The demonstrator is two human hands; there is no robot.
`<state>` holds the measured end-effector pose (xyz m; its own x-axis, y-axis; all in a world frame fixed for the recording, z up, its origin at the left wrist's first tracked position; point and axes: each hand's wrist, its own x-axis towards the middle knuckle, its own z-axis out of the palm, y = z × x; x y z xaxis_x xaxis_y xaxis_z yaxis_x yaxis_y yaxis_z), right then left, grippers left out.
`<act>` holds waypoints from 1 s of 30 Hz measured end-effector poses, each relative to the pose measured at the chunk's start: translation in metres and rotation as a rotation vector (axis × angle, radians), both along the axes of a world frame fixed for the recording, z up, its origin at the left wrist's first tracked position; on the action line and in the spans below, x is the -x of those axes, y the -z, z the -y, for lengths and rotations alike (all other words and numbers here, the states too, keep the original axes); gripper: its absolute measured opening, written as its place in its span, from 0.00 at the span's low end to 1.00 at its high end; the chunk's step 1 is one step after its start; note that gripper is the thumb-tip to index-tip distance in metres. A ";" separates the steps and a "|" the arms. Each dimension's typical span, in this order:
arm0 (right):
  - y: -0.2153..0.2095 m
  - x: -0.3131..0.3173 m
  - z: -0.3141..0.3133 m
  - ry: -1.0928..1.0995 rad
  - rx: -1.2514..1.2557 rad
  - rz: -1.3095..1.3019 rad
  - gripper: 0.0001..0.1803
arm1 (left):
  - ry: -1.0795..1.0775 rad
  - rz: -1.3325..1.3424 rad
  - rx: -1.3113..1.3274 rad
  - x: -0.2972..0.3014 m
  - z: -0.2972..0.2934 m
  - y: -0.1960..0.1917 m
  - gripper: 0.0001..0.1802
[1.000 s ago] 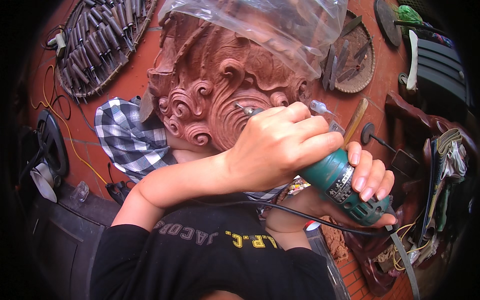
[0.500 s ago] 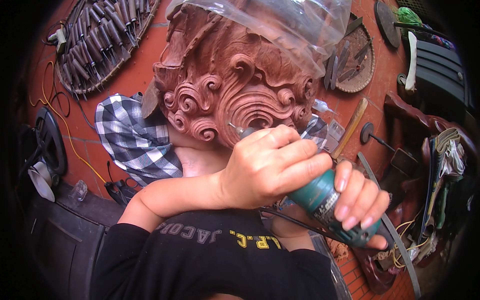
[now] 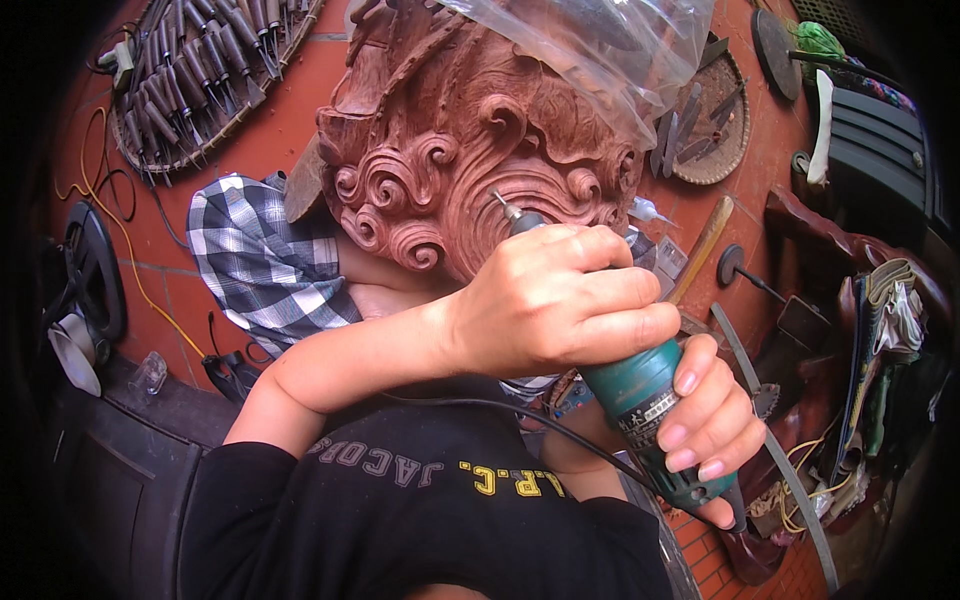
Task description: The person uses a rotary carving tool to refine swirling patterns on a reddish-brown wooden relief. They hold the tool with both hands and move it along the carved grooves to smooth and shape the design.
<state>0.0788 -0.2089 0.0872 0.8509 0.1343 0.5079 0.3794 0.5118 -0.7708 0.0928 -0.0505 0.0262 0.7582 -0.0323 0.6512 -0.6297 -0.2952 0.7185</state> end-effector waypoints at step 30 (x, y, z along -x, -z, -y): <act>0.008 0.016 -0.011 -0.015 -0.034 -0.044 0.26 | -0.027 -0.061 -0.021 0.023 -0.005 0.005 0.12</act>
